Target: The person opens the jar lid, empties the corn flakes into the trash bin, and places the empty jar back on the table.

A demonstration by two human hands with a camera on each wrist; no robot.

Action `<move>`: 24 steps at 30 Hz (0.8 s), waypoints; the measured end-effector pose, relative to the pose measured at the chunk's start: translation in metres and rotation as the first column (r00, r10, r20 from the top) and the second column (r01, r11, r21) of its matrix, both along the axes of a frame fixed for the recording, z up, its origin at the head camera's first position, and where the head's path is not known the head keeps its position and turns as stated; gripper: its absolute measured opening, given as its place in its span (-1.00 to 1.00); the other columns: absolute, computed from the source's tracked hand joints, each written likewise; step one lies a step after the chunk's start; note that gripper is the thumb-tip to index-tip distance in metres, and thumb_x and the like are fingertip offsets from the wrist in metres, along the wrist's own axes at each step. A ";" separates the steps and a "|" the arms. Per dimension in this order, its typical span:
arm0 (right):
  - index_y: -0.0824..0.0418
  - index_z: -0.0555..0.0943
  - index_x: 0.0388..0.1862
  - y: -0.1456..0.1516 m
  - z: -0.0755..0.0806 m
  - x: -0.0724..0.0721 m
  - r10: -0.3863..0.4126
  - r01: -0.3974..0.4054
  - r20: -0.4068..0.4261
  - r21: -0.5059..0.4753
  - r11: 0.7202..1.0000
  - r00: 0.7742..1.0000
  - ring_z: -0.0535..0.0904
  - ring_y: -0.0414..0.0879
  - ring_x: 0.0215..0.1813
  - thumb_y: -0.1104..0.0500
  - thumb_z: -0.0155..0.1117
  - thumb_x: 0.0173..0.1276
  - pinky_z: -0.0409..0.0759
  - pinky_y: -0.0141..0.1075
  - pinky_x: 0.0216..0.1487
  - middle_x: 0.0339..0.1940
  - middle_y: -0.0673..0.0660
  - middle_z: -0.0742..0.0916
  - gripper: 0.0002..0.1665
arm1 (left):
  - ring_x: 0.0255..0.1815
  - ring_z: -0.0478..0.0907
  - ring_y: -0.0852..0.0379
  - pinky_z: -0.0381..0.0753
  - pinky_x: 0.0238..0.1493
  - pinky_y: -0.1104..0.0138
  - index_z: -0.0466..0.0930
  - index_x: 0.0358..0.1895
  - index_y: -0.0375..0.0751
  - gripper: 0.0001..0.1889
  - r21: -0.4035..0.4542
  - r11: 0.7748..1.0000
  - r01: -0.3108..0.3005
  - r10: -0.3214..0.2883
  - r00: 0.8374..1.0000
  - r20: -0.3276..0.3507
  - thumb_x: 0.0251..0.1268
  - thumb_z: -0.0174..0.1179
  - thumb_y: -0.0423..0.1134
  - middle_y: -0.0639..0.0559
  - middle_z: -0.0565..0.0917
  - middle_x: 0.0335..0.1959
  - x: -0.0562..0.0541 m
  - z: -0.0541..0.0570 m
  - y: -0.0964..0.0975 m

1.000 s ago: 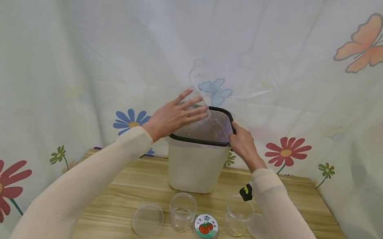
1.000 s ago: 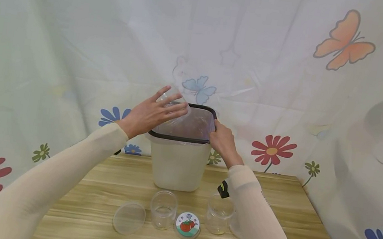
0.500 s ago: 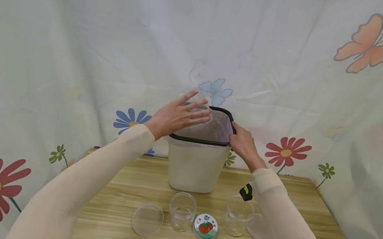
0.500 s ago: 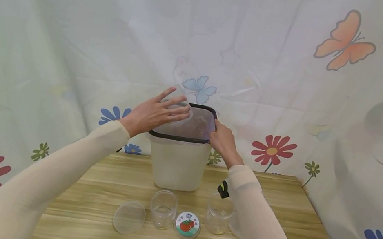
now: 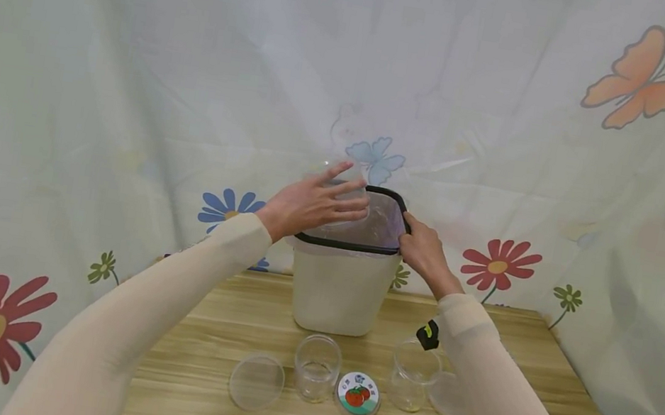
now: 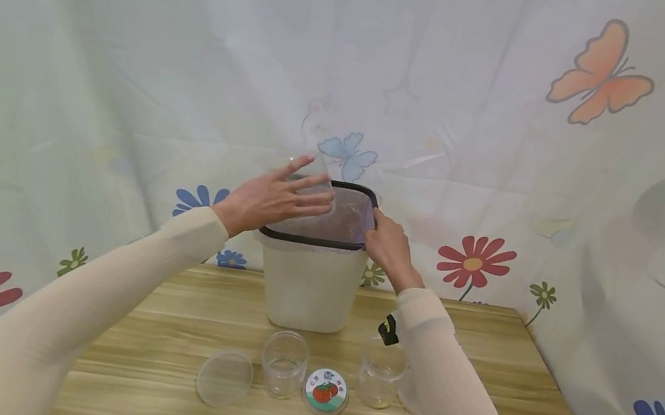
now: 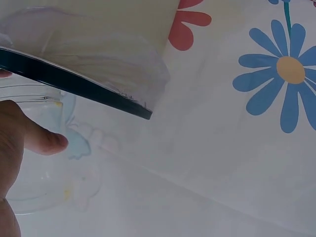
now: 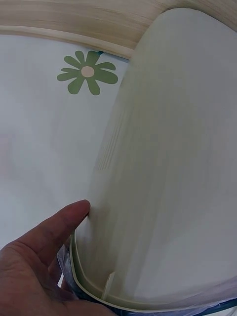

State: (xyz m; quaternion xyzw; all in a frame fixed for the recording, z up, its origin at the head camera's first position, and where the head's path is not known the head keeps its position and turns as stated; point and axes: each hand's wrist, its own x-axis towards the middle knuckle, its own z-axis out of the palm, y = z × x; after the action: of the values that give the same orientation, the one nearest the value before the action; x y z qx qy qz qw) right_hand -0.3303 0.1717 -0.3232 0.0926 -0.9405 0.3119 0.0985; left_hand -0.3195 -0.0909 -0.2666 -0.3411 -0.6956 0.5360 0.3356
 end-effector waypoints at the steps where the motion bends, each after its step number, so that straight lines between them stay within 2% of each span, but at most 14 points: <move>1: 0.16 0.09 0.59 0.000 0.000 0.000 0.002 -0.002 0.002 -0.001 1.000 1.000 0.59 -0.03 -0.46 0.22 -0.22 0.38 0.53 -0.30 -0.42 0.37 0.38 0.50 -0.25 | 0.66 -0.33 -0.02 -0.44 0.55 -0.21 -0.39 0.59 0.28 0.20 -0.009 1.000 -0.003 0.003 1.000 -0.001 0.12 0.44 -0.11 0.20 -0.21 0.65 0.000 0.000 0.000; 7: 0.17 0.08 0.59 0.000 0.000 -0.001 0.007 -0.007 0.002 -0.009 1.000 1.000 0.56 -0.06 -0.52 0.23 -0.22 0.39 0.50 -0.31 -0.46 0.32 0.38 0.53 -0.25 | 0.66 -0.36 -0.02 -0.45 0.55 -0.21 -0.41 0.59 0.28 0.19 -0.025 1.000 -0.004 0.004 1.000 0.006 0.15 0.41 -0.16 0.18 -0.27 0.65 0.000 -0.001 0.000; 17: 0.18 0.10 0.58 -0.001 0.000 0.000 0.004 -0.004 -0.006 -0.001 1.000 1.000 0.56 -0.07 -0.55 0.23 -0.20 0.39 0.47 -0.29 -0.47 0.28 0.40 0.56 -0.25 | 0.66 -0.40 -0.04 -0.47 0.54 -0.22 -0.43 0.58 0.28 0.22 -0.032 0.999 -0.003 0.004 1.000 0.012 0.11 0.44 -0.06 0.16 -0.30 0.65 0.000 -0.003 0.000; 24: 0.18 0.10 0.58 -0.001 0.000 0.000 0.004 -0.004 -0.012 0.007 1.000 1.000 0.57 -0.06 -0.53 0.24 -0.20 0.38 0.49 -0.27 -0.41 0.34 0.38 0.52 -0.25 | 0.66 -0.38 -0.03 -0.45 0.54 -0.23 -0.37 0.59 0.30 0.21 -0.019 1.000 0.018 -0.019 1.000 -0.006 0.09 0.46 -0.10 0.18 -0.28 0.65 0.001 0.005 -0.003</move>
State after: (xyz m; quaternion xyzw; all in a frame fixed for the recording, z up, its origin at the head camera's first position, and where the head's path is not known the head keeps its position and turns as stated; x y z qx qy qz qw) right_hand -0.3306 0.1709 -0.3234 0.0967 -0.9407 0.3081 0.1034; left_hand -0.3180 -0.0936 -0.2618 -0.3490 -0.6862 0.5405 0.3394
